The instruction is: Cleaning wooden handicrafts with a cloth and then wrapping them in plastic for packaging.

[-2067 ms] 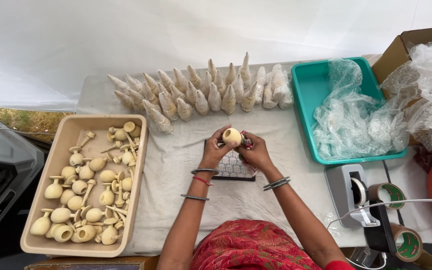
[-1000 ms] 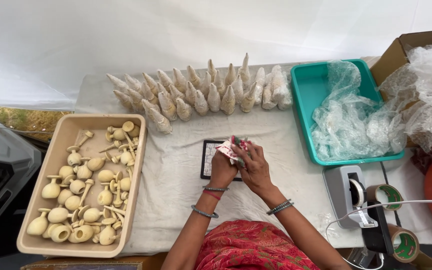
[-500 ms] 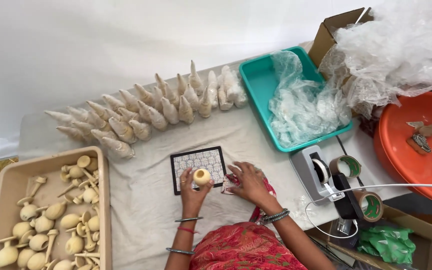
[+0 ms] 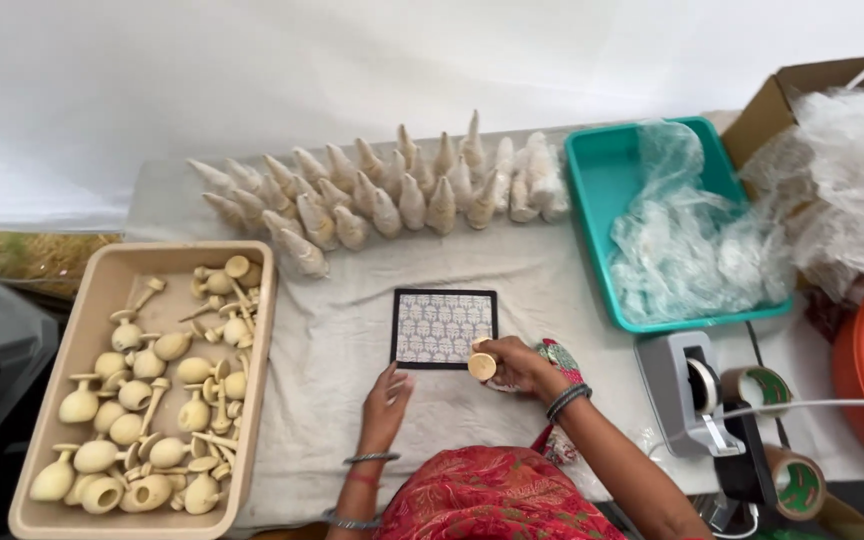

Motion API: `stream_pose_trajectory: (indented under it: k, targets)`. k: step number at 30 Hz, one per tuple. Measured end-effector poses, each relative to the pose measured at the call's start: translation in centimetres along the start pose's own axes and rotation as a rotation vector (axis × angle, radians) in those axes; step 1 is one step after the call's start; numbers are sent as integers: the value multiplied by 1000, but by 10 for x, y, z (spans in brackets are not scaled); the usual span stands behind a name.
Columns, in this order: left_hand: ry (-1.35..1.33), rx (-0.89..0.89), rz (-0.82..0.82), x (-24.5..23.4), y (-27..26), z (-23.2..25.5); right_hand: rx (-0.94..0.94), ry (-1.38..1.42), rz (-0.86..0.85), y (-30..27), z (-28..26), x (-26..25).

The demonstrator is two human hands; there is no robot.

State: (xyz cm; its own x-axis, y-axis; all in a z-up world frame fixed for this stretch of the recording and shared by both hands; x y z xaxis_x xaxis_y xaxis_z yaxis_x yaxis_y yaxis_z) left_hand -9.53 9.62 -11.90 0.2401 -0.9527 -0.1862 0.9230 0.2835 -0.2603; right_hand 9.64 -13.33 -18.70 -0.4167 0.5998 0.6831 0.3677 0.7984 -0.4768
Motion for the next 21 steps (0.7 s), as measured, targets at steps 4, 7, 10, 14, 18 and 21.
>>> stream_pose_trajectory:
  k: [4, 7, 10, 14, 18, 21]
  targets:
    - [-253, -129, 74, -49, -47, -69, -238, -856, 536, -29, -82, 65]
    - [-368, -290, 189, -80, -92, -52, -656, -1062, 561, -26, -111, 105]
    - [-372, -331, 300, -106, -112, -42, -738, -1291, 459, 3, -106, 118]
    - [-381, -319, 463, -144, -130, -42, -644, -1405, 280, 38, -80, 92]
    - [-430, -165, 574, -186, -151, -39, -592, -1374, 252, 50, -72, 79]
    - [-455, -70, 700, -226, -165, -59, -550, -1312, 320, 25, -70, 91]
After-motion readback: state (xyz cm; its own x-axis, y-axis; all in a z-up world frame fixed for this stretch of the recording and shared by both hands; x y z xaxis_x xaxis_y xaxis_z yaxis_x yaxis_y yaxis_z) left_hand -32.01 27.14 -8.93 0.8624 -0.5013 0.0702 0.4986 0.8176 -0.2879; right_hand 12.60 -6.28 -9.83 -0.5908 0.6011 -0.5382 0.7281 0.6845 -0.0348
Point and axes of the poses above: each hand's wrist, its own y-axis towards the middle knuckle, its own x-axis out of the palm, z = x × y, the point moved 6 cm from there along y, towards the middle knuckle, and after that the axes turned 12 degrees about -z, right-handed, at the moved point
